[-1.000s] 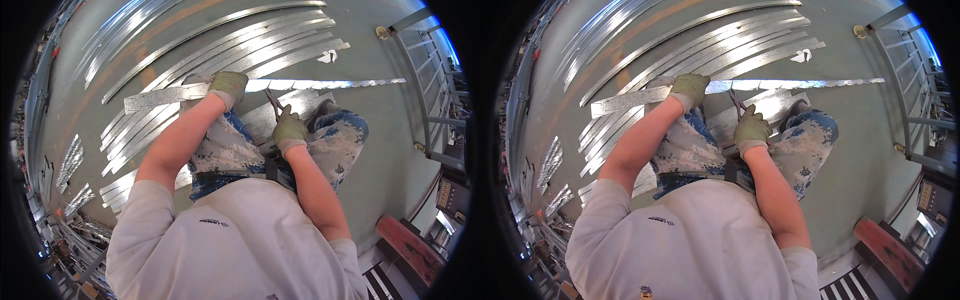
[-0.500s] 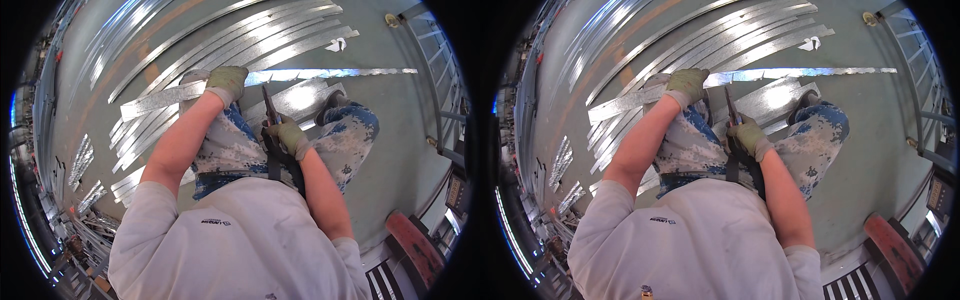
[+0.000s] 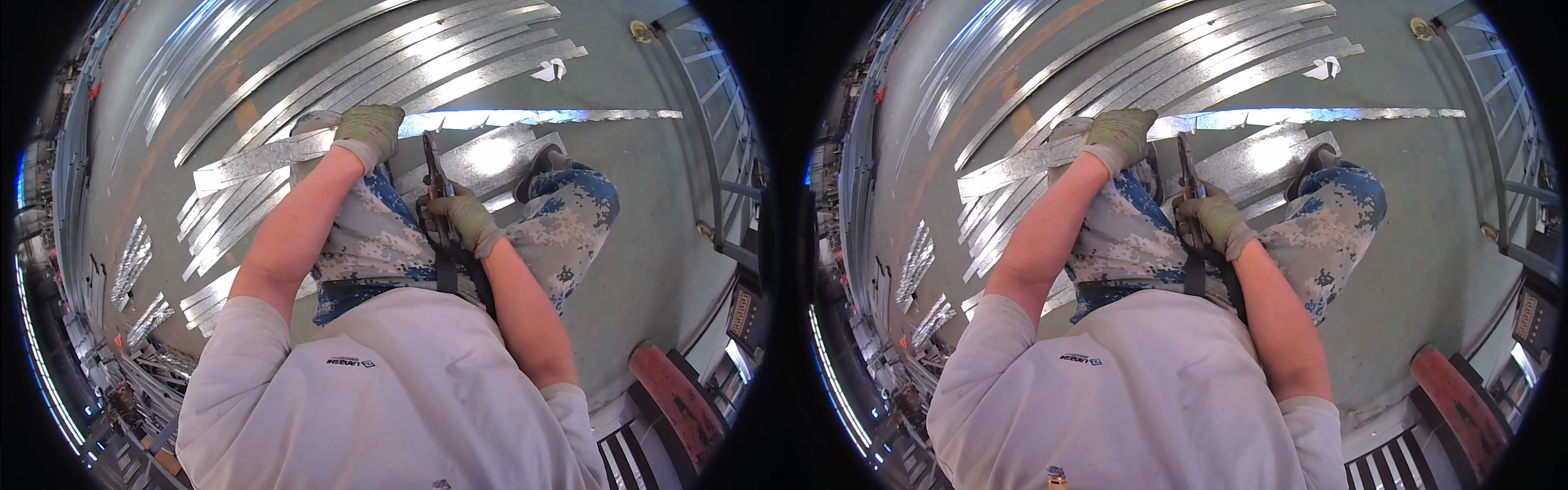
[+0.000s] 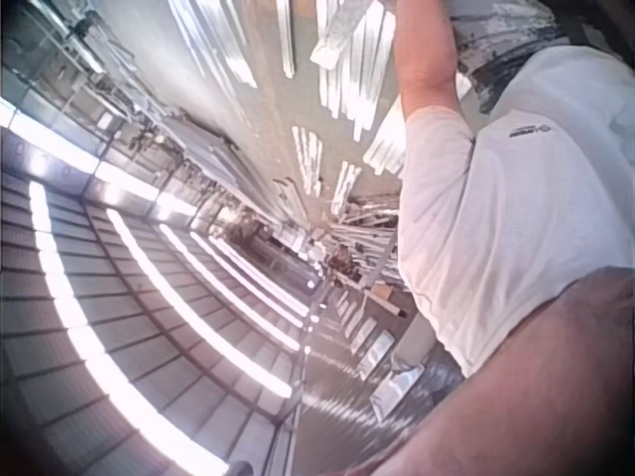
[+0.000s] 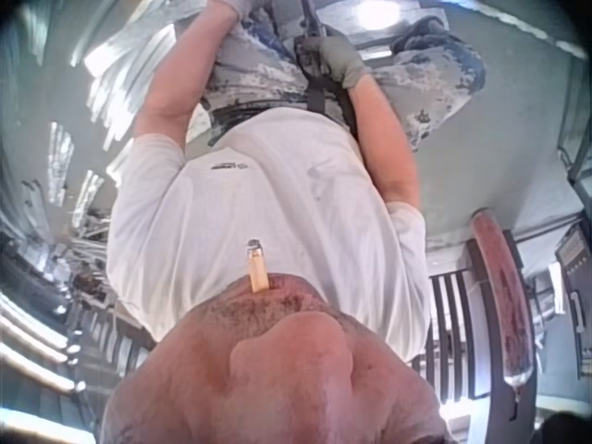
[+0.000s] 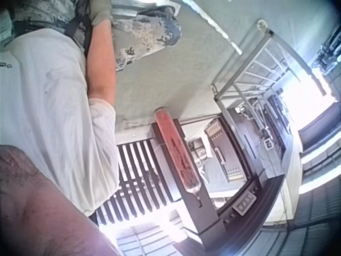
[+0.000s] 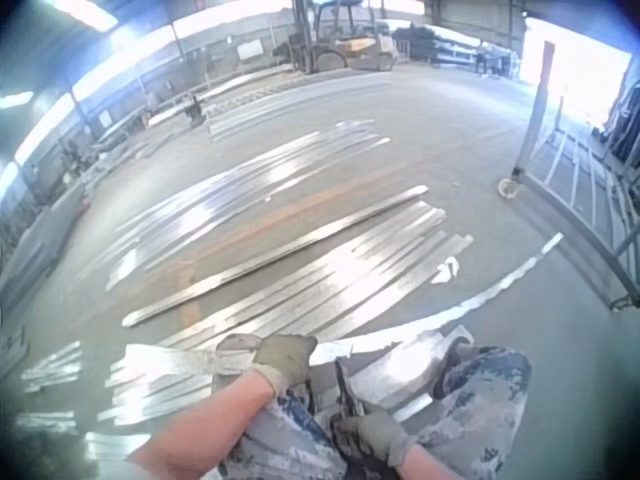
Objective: The person sits on the floor and uses tin snips to trim the edges of long, thin metal strips. They repeatedly pick up a strip, cut small sections from the edge, and place the trimmed piece back on the floor.
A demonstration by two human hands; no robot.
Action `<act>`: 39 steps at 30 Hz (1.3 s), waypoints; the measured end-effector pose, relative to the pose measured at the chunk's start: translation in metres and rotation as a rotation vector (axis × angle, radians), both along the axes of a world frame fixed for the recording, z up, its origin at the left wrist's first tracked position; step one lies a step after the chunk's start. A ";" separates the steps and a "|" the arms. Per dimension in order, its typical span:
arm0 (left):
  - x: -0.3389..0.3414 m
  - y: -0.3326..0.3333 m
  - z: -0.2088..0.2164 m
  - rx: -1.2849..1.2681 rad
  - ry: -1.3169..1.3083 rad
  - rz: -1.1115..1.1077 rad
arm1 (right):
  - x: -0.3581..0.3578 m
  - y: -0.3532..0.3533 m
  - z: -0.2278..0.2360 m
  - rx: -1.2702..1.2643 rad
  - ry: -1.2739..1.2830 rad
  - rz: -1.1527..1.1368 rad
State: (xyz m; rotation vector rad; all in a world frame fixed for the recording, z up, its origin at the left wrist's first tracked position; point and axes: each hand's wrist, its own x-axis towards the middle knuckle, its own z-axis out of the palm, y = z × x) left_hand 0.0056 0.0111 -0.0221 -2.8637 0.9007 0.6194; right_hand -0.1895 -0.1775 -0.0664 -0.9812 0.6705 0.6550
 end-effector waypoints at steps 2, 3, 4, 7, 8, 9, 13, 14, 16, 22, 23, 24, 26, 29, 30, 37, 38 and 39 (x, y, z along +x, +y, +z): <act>0.001 -0.001 0.000 0.011 0.008 0.002 | -0.001 -0.001 0.002 0.089 0.022 -0.038; 0.001 -0.001 0.001 0.009 0.012 0.003 | -0.001 -0.001 0.004 0.134 0.034 -0.056; 0.000 -0.001 0.002 0.006 0.017 0.005 | -0.001 -0.003 0.007 0.155 0.045 -0.038; -0.001 0.002 0.000 -0.002 0.019 0.007 | 0.000 -0.004 0.012 0.121 0.042 0.006; 0.001 0.002 -0.001 -0.008 0.015 0.001 | 0.000 0.000 0.004 0.043 0.013 0.008; 0.001 0.001 -0.001 -0.007 0.018 -0.001 | -0.001 0.005 -0.002 -0.033 -0.013 0.012; -0.005 -0.004 0.007 -0.049 0.019 0.006 | -0.005 0.025 -0.021 -0.497 -0.144 0.123; -0.006 -0.005 0.011 -0.069 0.012 0.008 | -0.006 0.027 -0.033 -0.697 -0.239 0.177; -0.005 -0.005 0.007 -0.063 0.017 -0.002 | -0.013 0.029 -0.053 -1.101 -0.425 0.281; 0.003 -0.006 0.006 0.006 0.083 0.007 | 0.015 0.009 0.024 -1.267 -0.138 0.697; 0.003 -0.009 0.011 0.005 0.080 0.002 | 0.014 0.006 0.017 -1.284 -0.124 0.663; 0.004 -0.012 0.015 0.003 0.078 -0.002 | 0.013 0.005 0.010 -1.273 -0.136 0.648; 0.002 -0.014 0.019 0.010 0.071 -0.006 | 0.010 0.004 0.001 -1.243 -0.161 0.629; 0.001 -0.013 0.019 -0.008 0.064 -0.003 | 0.006 -0.014 0.007 -1.036 -0.296 0.490; -0.001 -0.011 0.018 -0.018 0.063 0.002 | 0.009 -0.015 0.021 -0.898 -0.214 0.476; -0.001 -0.011 0.009 -0.003 0.057 -0.030 | 0.011 -0.011 0.013 -1.121 -0.212 0.620; 0.001 -0.012 0.004 -0.004 0.051 -0.038 | 0.012 -0.002 0.010 -1.183 -0.184 0.635; 0.003 -0.010 0.000 0.003 0.044 -0.038 | 0.018 0.010 0.029 -1.238 -0.091 0.724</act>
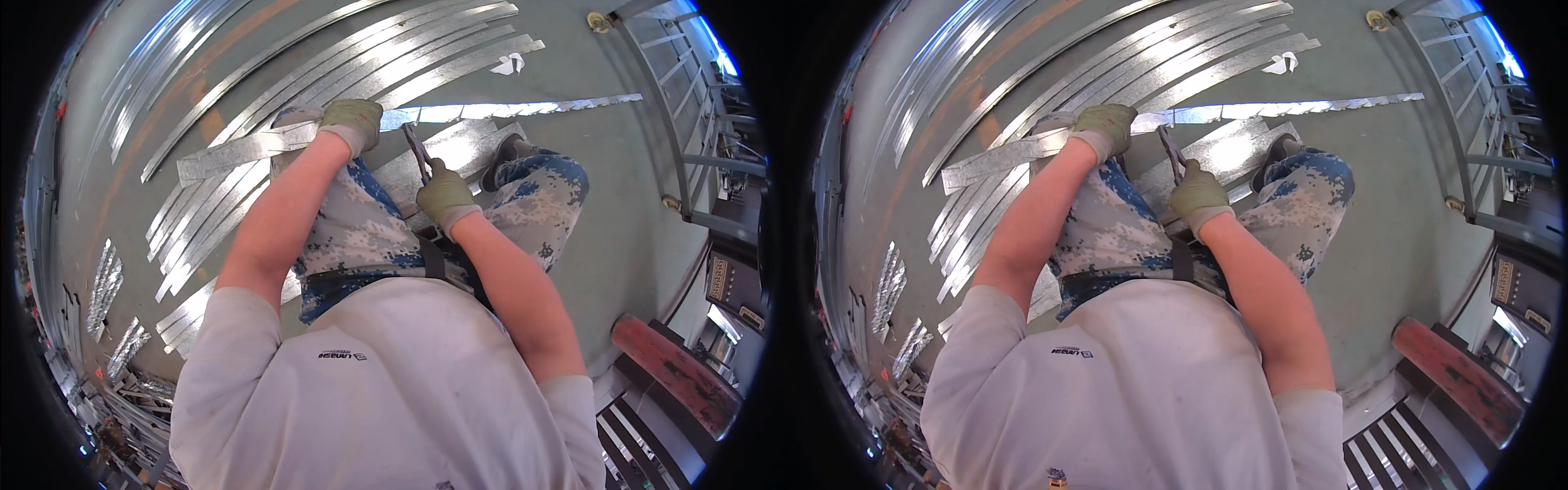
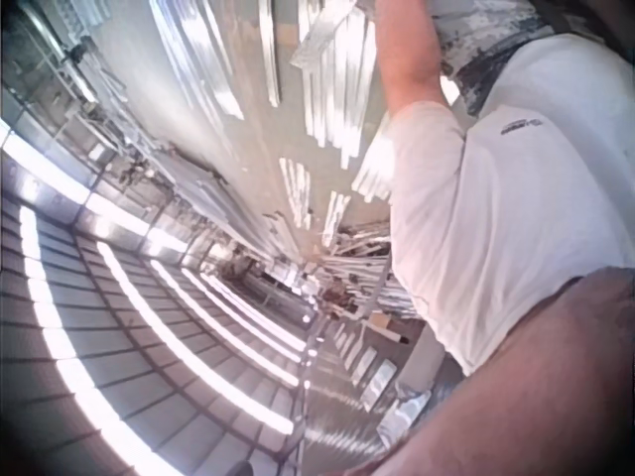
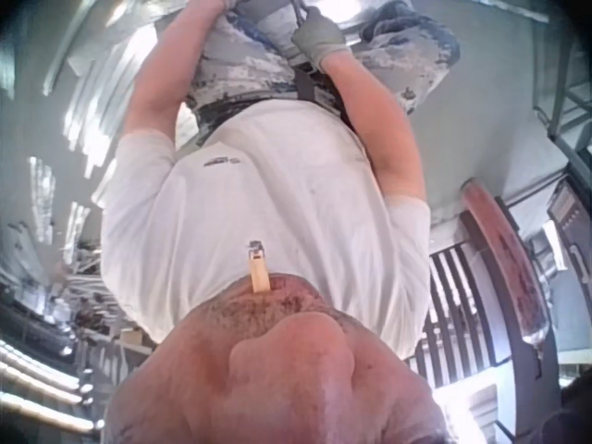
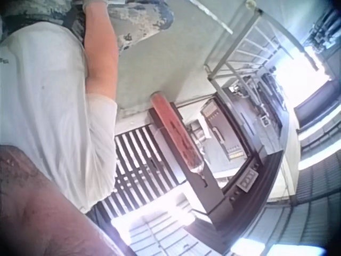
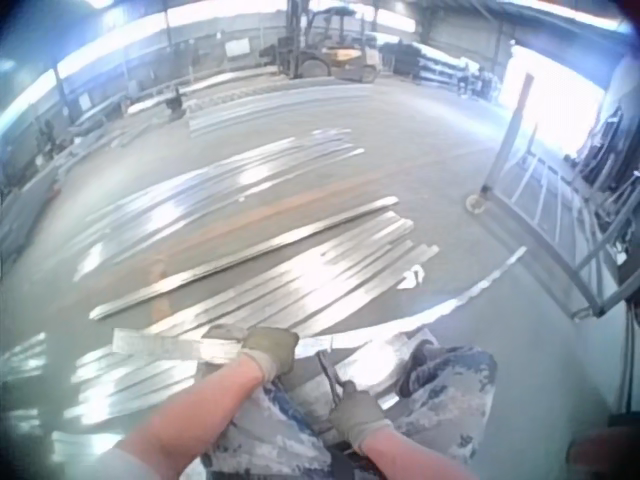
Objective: The person sits on the floor and uses tin snips to trim the edges of long, thin metal strips. They repeatedly pick up a strip, cut small sections from the edge, and place the trimmed piece back on the floor.
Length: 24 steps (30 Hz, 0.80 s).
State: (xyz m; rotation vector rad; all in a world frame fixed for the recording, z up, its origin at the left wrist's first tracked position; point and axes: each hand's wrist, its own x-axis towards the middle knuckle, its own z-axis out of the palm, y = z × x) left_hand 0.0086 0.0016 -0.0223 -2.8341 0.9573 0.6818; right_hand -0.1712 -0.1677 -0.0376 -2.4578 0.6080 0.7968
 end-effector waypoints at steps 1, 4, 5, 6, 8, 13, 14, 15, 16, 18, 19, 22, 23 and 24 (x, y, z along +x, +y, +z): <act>0.005 0.001 -0.003 0.002 0.004 0.018 | 0.006 0.004 0.006 -0.026 -0.024 0.015; 0.007 0.002 -0.006 0.067 0.073 0.012 | 0.004 0.013 0.029 -0.106 -0.068 0.038; 0.007 -0.005 0.002 0.055 0.054 0.002 | 0.002 0.008 0.030 -0.107 -0.061 0.020; 0.004 -0.007 0.007 0.048 0.035 0.000 | 0.001 0.006 0.028 -0.103 -0.055 0.008; 0.000 -0.012 0.011 0.031 -0.003 -0.020 | 0.006 0.003 0.028 -0.055 0.037 -0.025; -0.008 -0.005 0.019 0.059 -0.068 0.015 | 0.002 -0.004 0.042 0.002 0.017 -0.032; -0.010 -0.002 0.025 0.074 -0.099 0.016 | 0.002 -0.008 0.043 0.002 0.003 -0.028; -0.014 0.003 0.031 0.054 -0.119 0.012 | 0.002 -0.013 0.043 0.002 -0.012 -0.023; -0.017 0.009 0.037 0.035 -0.139 0.007 | 0.000 -0.016 0.036 -0.016 -0.029 -0.020; -0.018 0.024 0.041 0.013 -0.190 -0.014 | 0.001 -0.021 0.035 -0.020 -0.032 -0.002; -0.019 0.028 0.043 0.020 -0.196 -0.016 | 0.002 -0.024 0.034 -0.023 -0.032 0.005; -0.024 0.022 0.056 0.028 -0.175 -0.010 | 0.002 -0.043 0.022 -0.066 -0.054 0.020; -0.022 0.022 0.052 0.029 -0.154 0.010 | 0.001 -0.046 0.019 -0.081 -0.060 0.027; -0.019 0.021 0.047 0.031 -0.133 0.030 | 0.001 -0.048 0.016 -0.106 -0.100 0.017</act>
